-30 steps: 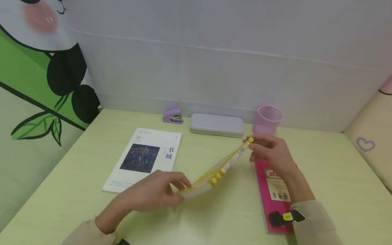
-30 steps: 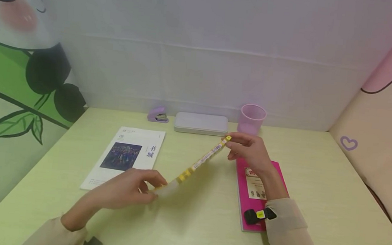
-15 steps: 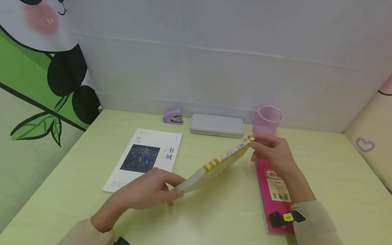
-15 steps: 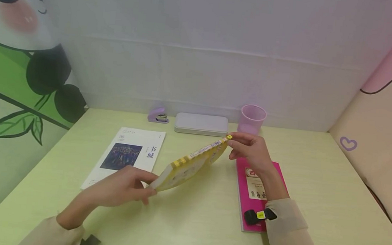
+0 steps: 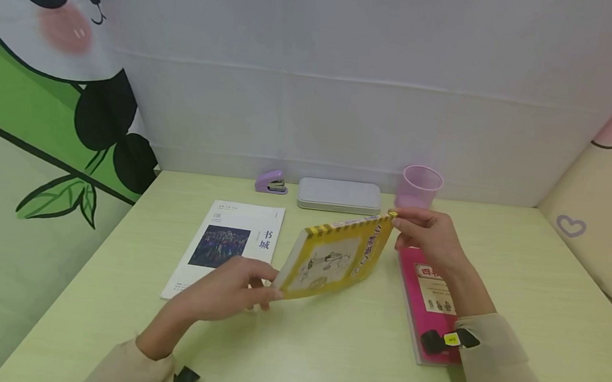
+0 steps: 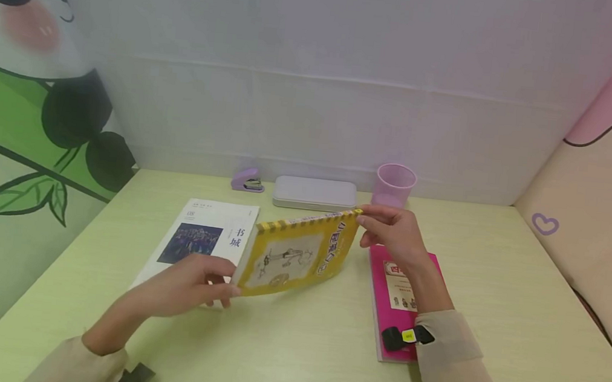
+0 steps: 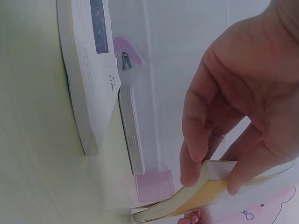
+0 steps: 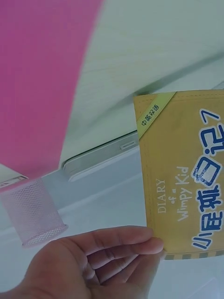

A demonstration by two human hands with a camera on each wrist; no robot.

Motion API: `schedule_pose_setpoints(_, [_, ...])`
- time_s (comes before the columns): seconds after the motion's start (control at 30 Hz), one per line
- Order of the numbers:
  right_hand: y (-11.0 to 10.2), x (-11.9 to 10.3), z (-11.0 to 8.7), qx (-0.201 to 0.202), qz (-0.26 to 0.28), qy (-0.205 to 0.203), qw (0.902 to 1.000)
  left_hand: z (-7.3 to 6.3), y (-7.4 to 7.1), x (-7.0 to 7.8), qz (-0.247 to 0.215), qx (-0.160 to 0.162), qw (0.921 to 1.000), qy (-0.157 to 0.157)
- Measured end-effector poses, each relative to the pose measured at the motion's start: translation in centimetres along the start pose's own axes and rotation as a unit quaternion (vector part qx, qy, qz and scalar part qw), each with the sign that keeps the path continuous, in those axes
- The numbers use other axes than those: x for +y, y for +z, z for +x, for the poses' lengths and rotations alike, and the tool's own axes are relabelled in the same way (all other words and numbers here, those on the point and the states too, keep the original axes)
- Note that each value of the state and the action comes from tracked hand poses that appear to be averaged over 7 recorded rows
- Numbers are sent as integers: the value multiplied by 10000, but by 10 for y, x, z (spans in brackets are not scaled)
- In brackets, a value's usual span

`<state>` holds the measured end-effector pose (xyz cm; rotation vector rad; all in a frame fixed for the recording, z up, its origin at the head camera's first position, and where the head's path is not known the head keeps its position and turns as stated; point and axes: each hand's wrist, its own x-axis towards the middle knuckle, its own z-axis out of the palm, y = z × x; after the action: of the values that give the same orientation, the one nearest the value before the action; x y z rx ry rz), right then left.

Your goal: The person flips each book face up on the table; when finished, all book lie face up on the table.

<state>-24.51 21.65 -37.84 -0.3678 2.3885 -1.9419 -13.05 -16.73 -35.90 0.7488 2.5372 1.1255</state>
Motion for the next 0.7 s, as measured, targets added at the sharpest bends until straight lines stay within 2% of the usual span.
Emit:
schedule_pose_setpoints(0.23, [2,-6,-3,114,5,136,9998,-1,-3,1,-39,270,9996,-90])
schedule_pose_setpoints(0.37, [5,-9,-4,179,78,176,9997,0,-3,0,-52,536,9984,-159])
schedule_pose_setpoints(0.53, [10,-11,-3,388,42,290,9988,1,-4,2,-236,848,9950,-468])
schedule_pose_setpoints(0.7, [13,-10,-2,565,-18,453,9974,2,-5,1,-403,1034,9927,-472])
